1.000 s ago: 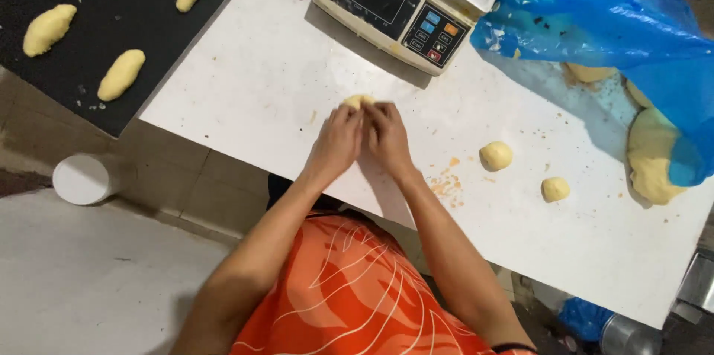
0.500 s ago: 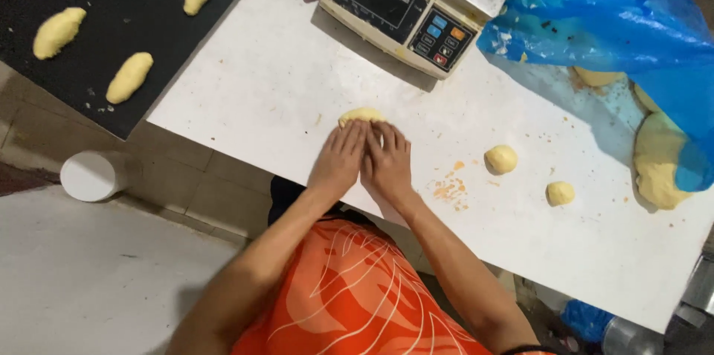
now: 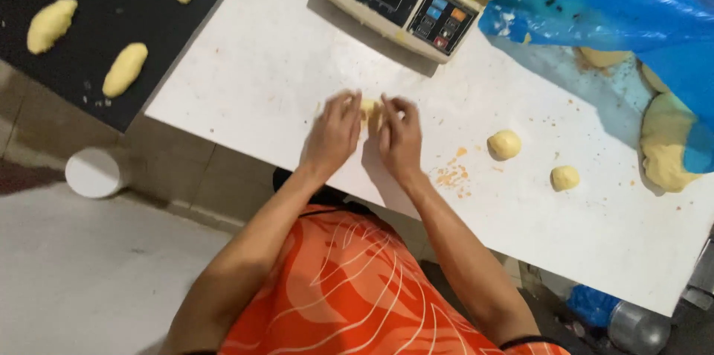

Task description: The person is taking small portions of dough, rolling them into oblong shapes, and placing them in rows on a black baking sheet.

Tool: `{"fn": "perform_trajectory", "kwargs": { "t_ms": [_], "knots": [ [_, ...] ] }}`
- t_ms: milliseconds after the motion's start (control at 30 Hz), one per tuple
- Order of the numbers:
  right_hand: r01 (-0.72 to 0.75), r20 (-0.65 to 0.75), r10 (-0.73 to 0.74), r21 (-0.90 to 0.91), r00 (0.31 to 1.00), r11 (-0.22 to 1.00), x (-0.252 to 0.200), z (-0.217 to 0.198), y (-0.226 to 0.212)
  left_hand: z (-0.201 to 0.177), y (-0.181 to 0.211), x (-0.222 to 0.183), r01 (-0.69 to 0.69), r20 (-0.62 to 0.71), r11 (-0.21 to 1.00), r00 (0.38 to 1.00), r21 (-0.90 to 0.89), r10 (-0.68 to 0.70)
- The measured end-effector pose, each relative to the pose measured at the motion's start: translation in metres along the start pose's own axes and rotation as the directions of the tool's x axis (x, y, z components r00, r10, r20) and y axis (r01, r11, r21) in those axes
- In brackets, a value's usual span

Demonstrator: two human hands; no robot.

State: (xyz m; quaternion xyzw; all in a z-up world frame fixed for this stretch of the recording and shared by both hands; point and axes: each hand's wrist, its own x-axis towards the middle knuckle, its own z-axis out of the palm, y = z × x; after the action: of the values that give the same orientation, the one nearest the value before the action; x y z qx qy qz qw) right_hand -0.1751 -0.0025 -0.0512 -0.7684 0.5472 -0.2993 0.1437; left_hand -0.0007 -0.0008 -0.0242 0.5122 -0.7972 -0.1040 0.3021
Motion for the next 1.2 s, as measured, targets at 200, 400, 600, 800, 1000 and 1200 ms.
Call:
{"fn": "perform_trajectory", "kwargs": {
  "t_ms": [200,400,600,800,1000,1200],
  "knots": [
    [0.136,0.011,-0.135,-0.136,0.991,0.981,0.003,0.004,-0.012,-0.018,0.01,0.008,-0.052,0.007,0.999,0.999,0.012,0.052],
    [0.184,0.003,-0.185,-0.13,0.983,0.974,-0.011,-0.009,-0.031,-0.015,0.014,-0.012,-0.073,0.047,0.993,0.996,0.093,0.069],
    [0.112,-0.047,-0.113,-0.029,0.992,0.993,0.016,-0.039,-0.051,-0.038,0.021,0.002,-0.029,0.103,0.989,0.995,0.142,0.014],
    [0.191,-0.021,-0.193,-0.091,0.981,0.977,-0.015,-0.027,-0.054,-0.021,0.024,-0.031,-0.134,0.024,0.972,0.991,0.193,0.132],
    [0.121,-0.003,-0.122,-0.048,0.993,0.991,0.007,-0.044,-0.052,-0.034,0.02,-0.005,-0.044,0.027,0.987,0.999,0.152,0.04],
    [0.232,0.052,-0.229,-0.057,0.972,0.971,-0.033,-0.03,-0.047,-0.019,0.024,-0.041,-0.216,-0.048,0.974,0.974,0.072,0.219]
  ]
}}
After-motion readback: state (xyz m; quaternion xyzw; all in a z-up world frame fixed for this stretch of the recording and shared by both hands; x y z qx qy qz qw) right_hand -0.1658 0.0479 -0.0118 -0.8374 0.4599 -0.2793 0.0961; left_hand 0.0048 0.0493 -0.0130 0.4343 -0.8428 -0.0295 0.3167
